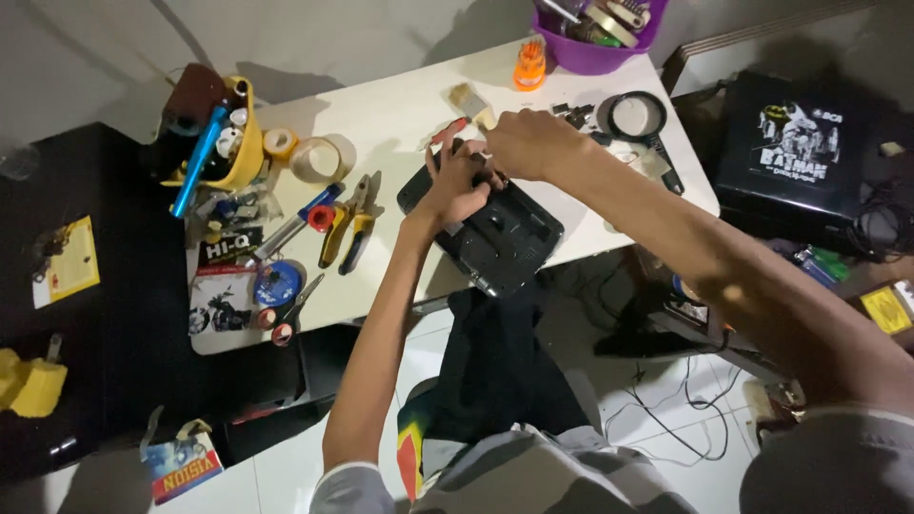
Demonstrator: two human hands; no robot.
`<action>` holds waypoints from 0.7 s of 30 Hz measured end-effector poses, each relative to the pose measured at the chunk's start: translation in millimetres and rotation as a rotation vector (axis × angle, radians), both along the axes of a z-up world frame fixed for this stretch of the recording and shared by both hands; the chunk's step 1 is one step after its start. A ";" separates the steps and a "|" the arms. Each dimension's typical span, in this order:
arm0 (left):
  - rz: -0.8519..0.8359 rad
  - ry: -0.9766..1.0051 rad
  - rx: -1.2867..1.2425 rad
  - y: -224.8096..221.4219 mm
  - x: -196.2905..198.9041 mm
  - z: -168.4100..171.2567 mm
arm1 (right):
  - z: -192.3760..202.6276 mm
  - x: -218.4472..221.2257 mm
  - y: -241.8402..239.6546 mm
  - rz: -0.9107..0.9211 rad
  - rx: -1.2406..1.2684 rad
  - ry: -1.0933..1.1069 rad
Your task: Disassembling a black electronic console by removing screws with a screwdriver and prying the plastic casing apart to reveal internal components.
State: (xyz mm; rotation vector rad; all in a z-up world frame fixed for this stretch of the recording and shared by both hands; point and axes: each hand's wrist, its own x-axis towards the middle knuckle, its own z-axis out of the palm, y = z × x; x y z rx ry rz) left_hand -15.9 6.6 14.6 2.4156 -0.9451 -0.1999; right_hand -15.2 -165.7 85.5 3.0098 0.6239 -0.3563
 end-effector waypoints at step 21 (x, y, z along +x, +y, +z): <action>0.006 -0.010 -0.068 1.9 9.6 -19.5 | 92.5 -62.1 16.0 0.092 0.064 0.130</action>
